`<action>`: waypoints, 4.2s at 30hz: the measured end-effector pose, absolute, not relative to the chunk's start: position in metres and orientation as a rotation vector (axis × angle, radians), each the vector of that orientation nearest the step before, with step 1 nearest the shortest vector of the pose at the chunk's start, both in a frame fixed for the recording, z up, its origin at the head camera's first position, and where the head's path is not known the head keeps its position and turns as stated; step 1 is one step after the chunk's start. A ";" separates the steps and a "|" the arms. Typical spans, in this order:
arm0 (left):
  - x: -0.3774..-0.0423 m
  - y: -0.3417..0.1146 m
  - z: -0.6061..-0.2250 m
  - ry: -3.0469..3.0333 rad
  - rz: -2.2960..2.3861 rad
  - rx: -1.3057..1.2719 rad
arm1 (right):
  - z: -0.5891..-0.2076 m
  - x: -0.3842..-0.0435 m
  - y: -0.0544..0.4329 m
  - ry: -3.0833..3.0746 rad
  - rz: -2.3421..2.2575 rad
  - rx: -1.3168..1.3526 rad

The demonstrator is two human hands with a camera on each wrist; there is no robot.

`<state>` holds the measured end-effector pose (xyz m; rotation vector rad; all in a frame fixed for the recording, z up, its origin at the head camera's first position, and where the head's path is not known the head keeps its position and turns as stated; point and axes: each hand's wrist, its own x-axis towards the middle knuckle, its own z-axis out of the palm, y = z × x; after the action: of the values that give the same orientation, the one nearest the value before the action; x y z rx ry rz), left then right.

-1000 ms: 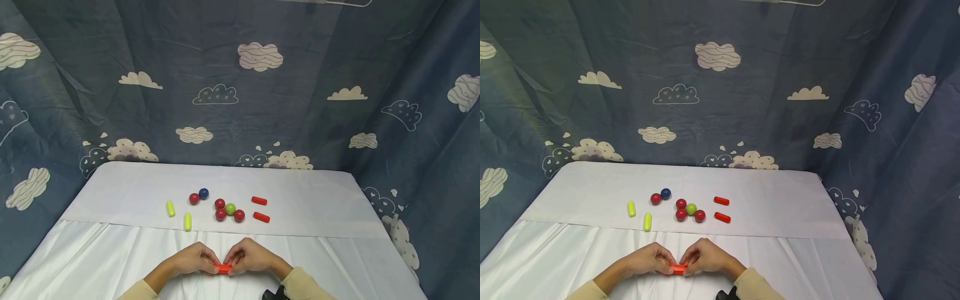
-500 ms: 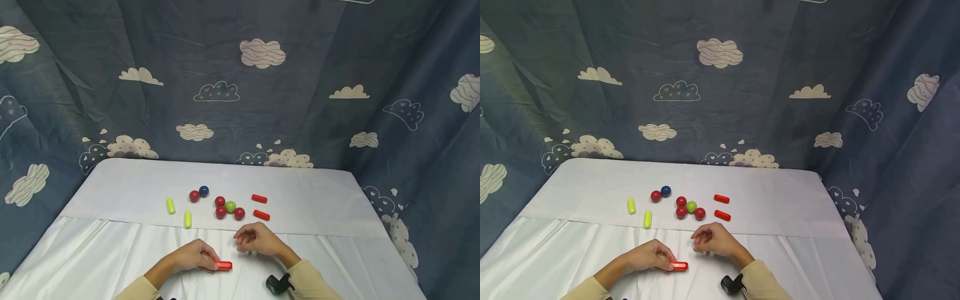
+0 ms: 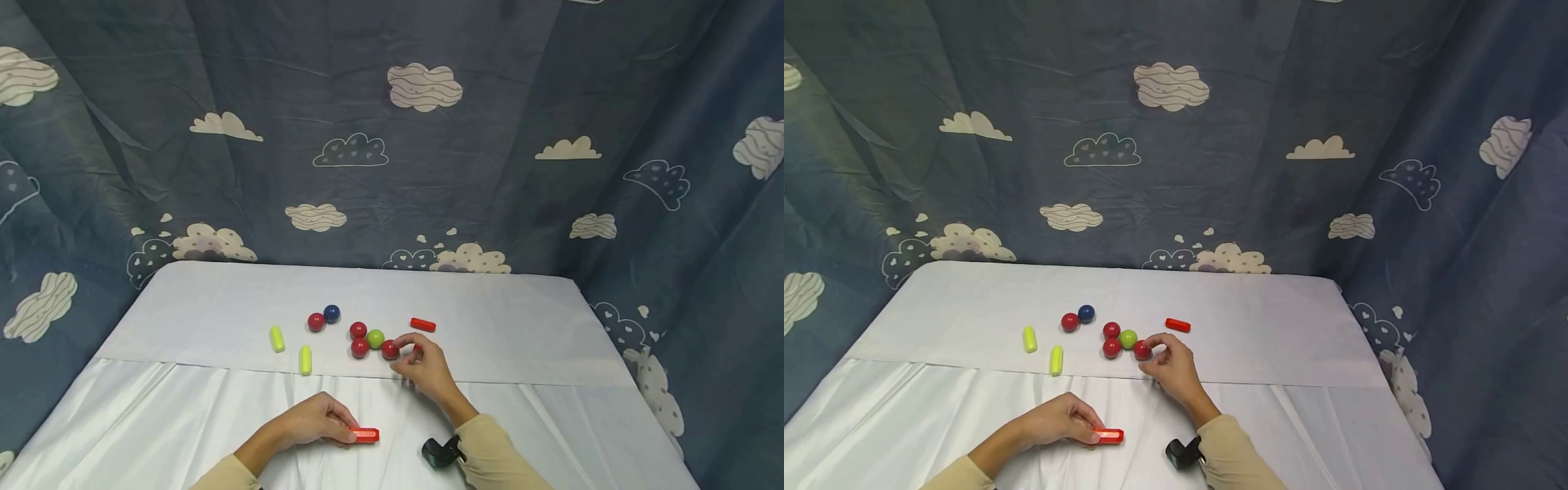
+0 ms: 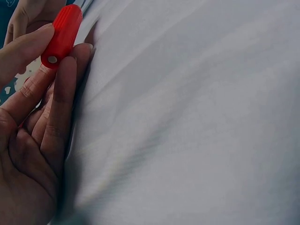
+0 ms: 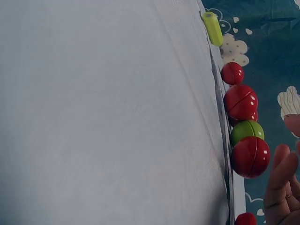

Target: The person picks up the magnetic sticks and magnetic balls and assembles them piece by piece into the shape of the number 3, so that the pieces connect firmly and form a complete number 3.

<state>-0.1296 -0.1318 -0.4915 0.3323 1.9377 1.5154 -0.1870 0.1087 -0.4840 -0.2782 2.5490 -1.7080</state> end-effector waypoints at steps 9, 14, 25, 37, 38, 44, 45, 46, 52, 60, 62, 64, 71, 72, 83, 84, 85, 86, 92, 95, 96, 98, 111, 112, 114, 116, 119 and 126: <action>-0.129 -0.130 -0.494 1.916 1.536 0.328 | -0.491 -0.194 0.100 2.556 -1.687 -0.227; -0.129 -0.130 -0.493 1.919 1.530 0.329 | -0.492 -0.199 0.098 2.559 -1.641 -0.230; -0.129 -0.132 -0.492 1.939 1.510 0.336 | -0.490 -0.197 0.094 2.605 -1.495 -0.277; -0.126 -0.132 -0.492 1.937 1.505 0.319 | -0.486 -0.194 0.090 2.623 -1.380 -0.306; -0.126 -0.132 -0.492 1.939 1.501 0.317 | -0.485 -0.193 0.089 2.620 -1.360 -0.308; -0.124 -0.132 -0.492 1.953 1.496 0.309 | -0.485 -0.190 0.089 2.629 -1.267 -0.347; -0.124 -0.132 -0.493 1.958 1.495 0.309 | -0.485 -0.190 0.090 2.627 -1.262 -0.356; -0.124 -0.131 -0.493 1.960 1.495 0.307 | -0.485 -0.189 0.091 2.619 -1.266 -0.366; -0.126 -0.131 -0.493 1.943 1.510 0.333 | -0.484 -0.190 0.096 2.595 -1.246 -0.433; -0.127 -0.130 -0.492 1.944 1.511 0.334 | -0.483 -0.189 0.097 2.560 -1.215 -0.443; -0.127 -0.130 -0.493 1.951 1.505 0.339 | -0.484 -0.188 0.098 2.544 -1.220 -0.425; -0.126 -0.130 -0.493 1.953 1.504 0.337 | -0.485 -0.188 0.099 2.533 -1.237 -0.426; -0.126 -0.130 -0.492 1.967 1.496 0.316 | -0.485 -0.188 0.102 2.437 -1.410 -0.375; -0.126 -0.130 -0.492 1.969 1.494 0.314 | -0.485 -0.188 0.103 2.412 -1.442 -0.362; -0.125 -0.130 -0.490 1.950 1.520 0.318 | -0.484 -0.183 0.116 2.219 -1.600 -0.330; -0.125 -0.130 -0.490 1.952 1.517 0.318 | -0.484 -0.182 0.117 2.202 -1.606 -0.329; -0.125 -0.130 -0.490 1.955 1.514 0.319 | -0.485 -0.181 0.118 2.197 -1.602 -0.331; -0.125 -0.130 -0.490 1.958 1.511 0.319 | -0.485 -0.180 0.119 2.193 -1.597 -0.333; -0.127 -0.129 -0.490 1.957 1.505 0.325 | -0.485 -0.175 0.124 2.201 -1.572 -0.352; -0.128 -0.129 -0.491 1.951 1.508 0.325 | -0.484 -0.172 0.126 2.183 -1.583 -0.346; -0.128 -0.129 -0.491 1.955 1.507 0.327 | -0.484 -0.170 0.126 2.170 -1.589 -0.346; -0.127 -0.130 -0.492 1.956 1.506 0.333 | -0.483 -0.168 0.126 2.127 -1.611 -0.339; -0.126 -0.130 -0.493 1.959 1.509 0.334 | -0.480 -0.152 0.137 2.105 -1.523 -0.335; -0.126 -0.130 -0.493 1.955 1.511 0.331 | -0.481 -0.151 0.136 2.102 -1.517 -0.336; -0.126 -0.130 -0.493 1.949 1.513 0.330 | -0.482 -0.149 0.136 2.113 -1.493 -0.345; -0.126 -0.130 -0.492 1.947 1.512 0.331 | -0.483 -0.147 0.135 2.133 -1.456 -0.356; -0.125 -0.129 -0.492 1.944 1.512 0.332 | -0.485 -0.145 0.135 2.153 -1.412 -0.382; -0.125 -0.129 -0.492 1.937 1.521 0.329 | -0.488 -0.144 0.133 2.084 -1.387 -0.454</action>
<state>-0.1249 -0.1288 -0.4923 0.3289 1.9368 1.5213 -0.1444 0.1327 -0.4880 -0.4535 2.0835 -1.3868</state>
